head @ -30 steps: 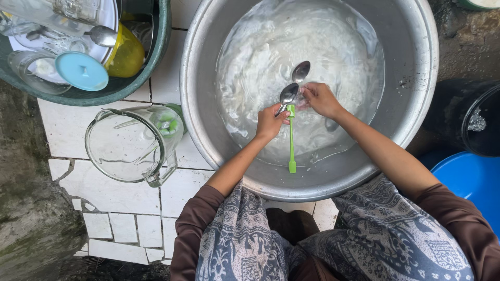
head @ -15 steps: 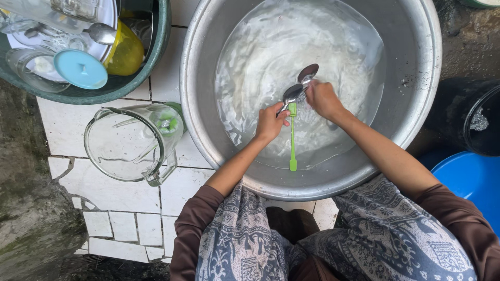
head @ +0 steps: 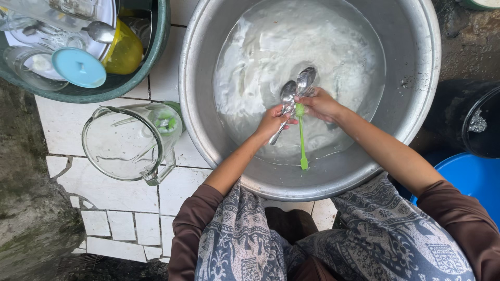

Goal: The person washes various kitchen items by hand in a large metal basin filled with soapy water. They scrub and rinse glasses, a green plastic lid, spoons, a fork, a green spatula, a metal cup, and a blue plastic bowl, placing each cleaned item into a nearby green basin.

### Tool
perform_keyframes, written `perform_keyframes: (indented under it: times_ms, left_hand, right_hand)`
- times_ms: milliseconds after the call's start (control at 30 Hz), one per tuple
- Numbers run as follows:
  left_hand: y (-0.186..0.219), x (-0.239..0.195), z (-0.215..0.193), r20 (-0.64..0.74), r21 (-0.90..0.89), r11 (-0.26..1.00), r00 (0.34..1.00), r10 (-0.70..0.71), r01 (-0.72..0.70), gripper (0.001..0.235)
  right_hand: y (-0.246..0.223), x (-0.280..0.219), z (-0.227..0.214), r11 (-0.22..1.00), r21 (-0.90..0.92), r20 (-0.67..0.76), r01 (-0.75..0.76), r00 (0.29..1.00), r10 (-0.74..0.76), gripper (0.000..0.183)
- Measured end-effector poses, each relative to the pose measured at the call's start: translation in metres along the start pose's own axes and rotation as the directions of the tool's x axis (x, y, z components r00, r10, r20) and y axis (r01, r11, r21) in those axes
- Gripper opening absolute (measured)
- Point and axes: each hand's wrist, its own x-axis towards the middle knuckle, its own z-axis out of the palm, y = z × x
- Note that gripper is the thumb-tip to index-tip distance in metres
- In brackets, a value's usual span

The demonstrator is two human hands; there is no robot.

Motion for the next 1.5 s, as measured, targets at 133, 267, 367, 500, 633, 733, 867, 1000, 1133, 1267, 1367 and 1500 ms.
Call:
perform_keyframes:
  times_ms: [133, 267, 367, 500, 633, 733, 867, 1000, 1133, 1267, 1367, 1500]
  left_hand:
    - [-0.013, 0.015, -0.009, -0.006, 0.100, 0.993, 0.998, 0.069, -0.068, 0.027]
    - [-0.019, 0.015, -0.010, 0.055, 0.090, 0.994, 0.997, 0.057, -0.062, 0.028]
    - [-0.011, 0.014, -0.008, 0.053, 0.067, 0.998, 0.998, 0.020, -0.023, 0.030]
    - [-0.006, 0.012, -0.004, -0.056, -0.008, 0.999, 0.998, -0.033, 0.032, 0.033]
    - [-0.001, -0.001, 0.002, -0.078, 0.027, 0.998, 0.995, -0.059, 0.062, 0.038]
    - [-0.002, -0.004, 0.006, -0.207, 0.241, 0.958, 0.973, -0.106, 0.155, 0.035]
    - [-0.009, -0.002, 0.004, -0.250, 0.459, 0.883, 0.968, 0.025, 0.096, 0.028]
    - [-0.007, -0.002, 0.004, -0.217, 0.474, 0.878, 0.959, 0.184, -0.061, 0.024]
    - [-0.011, 0.003, 0.000, -0.208, 0.470, 0.872, 0.943, 0.259, -0.136, 0.024]
    - [-0.002, 0.001, 0.001, -0.102, 0.412, 0.867, 0.932, 0.348, -0.279, 0.034]
    - [0.010, -0.010, 0.010, -0.126, 0.341, 0.903, 0.940, 0.318, -0.260, 0.031]
    - [0.023, -0.014, 0.013, -0.124, 0.344, 0.883, 0.917, 0.379, -0.319, 0.030]
  right_hand:
    - [0.015, 0.012, -0.006, 0.994, 0.105, -0.130, -0.016, 0.991, 0.030, 0.032]
    - [0.012, 0.019, -0.022, 0.997, 0.059, -0.207, 0.047, 0.978, -0.034, 0.030]
    - [-0.001, 0.019, -0.028, 0.992, 0.079, -0.111, 0.095, 0.990, -0.086, 0.028]
    - [0.002, 0.022, -0.036, 0.999, 0.033, -0.039, 0.018, 0.999, -0.017, 0.029]
    - [0.024, 0.021, -0.018, 0.977, -0.138, -0.132, -0.160, 0.981, 0.142, 0.025]
    - [0.022, 0.011, 0.005, 0.942, -0.253, -0.056, -0.222, 0.975, 0.215, 0.027]
    - [0.001, -0.006, 0.014, 0.959, -0.229, 0.070, -0.165, 0.980, 0.185, 0.027]
    - [-0.012, -0.008, 0.001, 0.893, -0.434, -0.202, 0.121, 0.953, -0.227, 0.030]
    - [-0.004, -0.026, -0.029, 0.241, -0.897, -0.440, -0.370, 0.791, -0.425, 0.041]
    - [0.040, -0.014, -0.079, -0.085, -0.829, -0.502, -0.552, 0.803, -0.321, 0.077]
    - [0.084, -0.003, -0.095, -0.280, -0.793, -0.555, -0.541, 0.831, -0.032, 0.097]
    - [0.103, -0.008, -0.091, -0.298, -0.896, -0.298, -0.329, 0.944, -0.145, 0.090]
